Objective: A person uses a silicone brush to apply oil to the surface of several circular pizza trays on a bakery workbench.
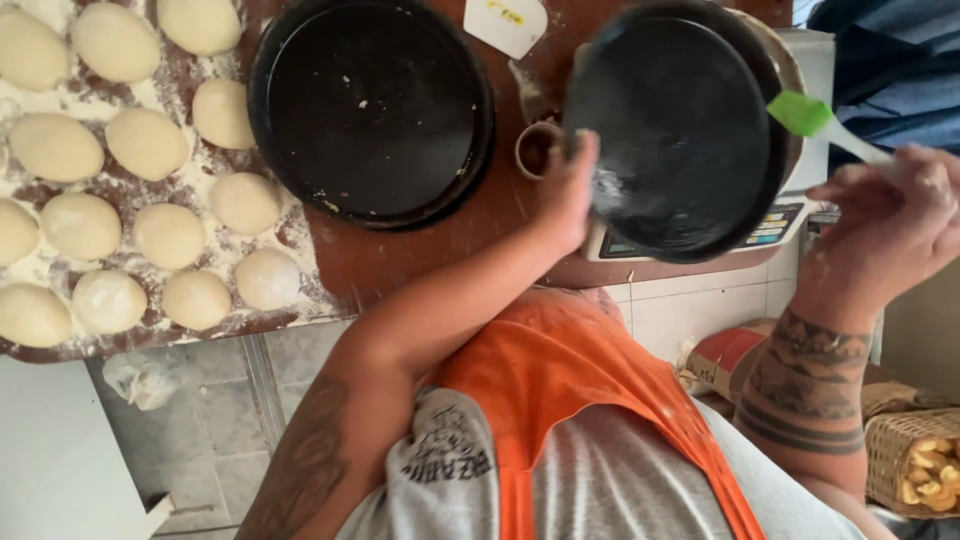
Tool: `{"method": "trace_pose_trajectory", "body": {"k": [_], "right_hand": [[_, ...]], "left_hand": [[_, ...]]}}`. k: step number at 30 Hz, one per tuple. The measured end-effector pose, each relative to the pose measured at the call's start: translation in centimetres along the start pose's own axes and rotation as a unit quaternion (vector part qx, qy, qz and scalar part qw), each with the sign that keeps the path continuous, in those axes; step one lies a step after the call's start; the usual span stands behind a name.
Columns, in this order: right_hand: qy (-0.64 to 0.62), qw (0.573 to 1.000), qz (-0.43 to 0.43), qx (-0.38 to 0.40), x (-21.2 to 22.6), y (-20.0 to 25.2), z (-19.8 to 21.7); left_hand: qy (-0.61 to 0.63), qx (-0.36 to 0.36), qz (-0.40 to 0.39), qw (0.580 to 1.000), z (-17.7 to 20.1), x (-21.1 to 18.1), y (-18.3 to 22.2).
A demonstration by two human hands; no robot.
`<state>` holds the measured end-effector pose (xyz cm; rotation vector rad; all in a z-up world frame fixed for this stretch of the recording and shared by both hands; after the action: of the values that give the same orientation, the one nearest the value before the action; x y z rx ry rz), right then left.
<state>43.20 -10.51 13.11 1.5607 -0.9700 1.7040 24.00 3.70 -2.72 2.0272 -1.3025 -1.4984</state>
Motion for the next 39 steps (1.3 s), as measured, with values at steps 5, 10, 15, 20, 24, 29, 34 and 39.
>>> {"method": "trace_pose_trajectory", "body": {"k": [5, 10, 15, 20, 24, 29, 34, 39], "right_hand": [[0.015, 0.996, -0.070, -0.046, 0.2, 1.1, -0.3], [0.059, 0.997, -0.055, -0.002, -1.2, 0.7, -0.7], [0.063, 0.996, -0.030, 0.058, -1.7, 0.5, -3.0], [0.063, 0.978, -0.060, 0.191, -3.8, 1.8, -5.5], [0.112, 0.942, -0.056, 0.313, -3.6, 4.0, -9.5], [0.124, 0.910, -0.080, 0.387, -4.6, 5.5, -12.3], [0.109, 0.895, -0.050, 0.430, -3.7, 6.2, -14.3], [0.136, 0.895, -0.037, 0.423, -3.0, 6.5, -13.2]], "left_hand": [[-0.140, 0.112, -0.033, 0.983, -2.9, 1.1, -2.2], [-0.547, 0.181, -0.036, 0.817, -1.2, -1.4, -2.0], [-0.626, 0.211, -0.047, 0.749, 3.1, -3.2, -0.6], [-0.553, 0.127, -0.040, 0.822, 11.4, 1.5, 0.9], [-0.551, -0.090, -0.146, 0.817, 19.5, -0.4, 5.1], [-0.372, -0.425, -0.117, 0.817, 32.6, -3.8, 6.6], [-0.531, -0.332, 0.031, 0.779, 36.6, -5.3, 2.4], [-0.606, -0.329, 0.058, 0.722, 34.9, -7.3, 3.8]]}}
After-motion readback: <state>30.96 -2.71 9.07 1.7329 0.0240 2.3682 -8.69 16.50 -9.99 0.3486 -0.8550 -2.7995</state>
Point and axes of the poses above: each hand's wrist, its own y-axis away from the middle knuckle, its own z-axis out of the back of the hand, x = y × z, the point moved 4 cm from there along -y, towards the middle knuckle, and after that the axes turned 15 degrees about x, right-handed, at the moved point
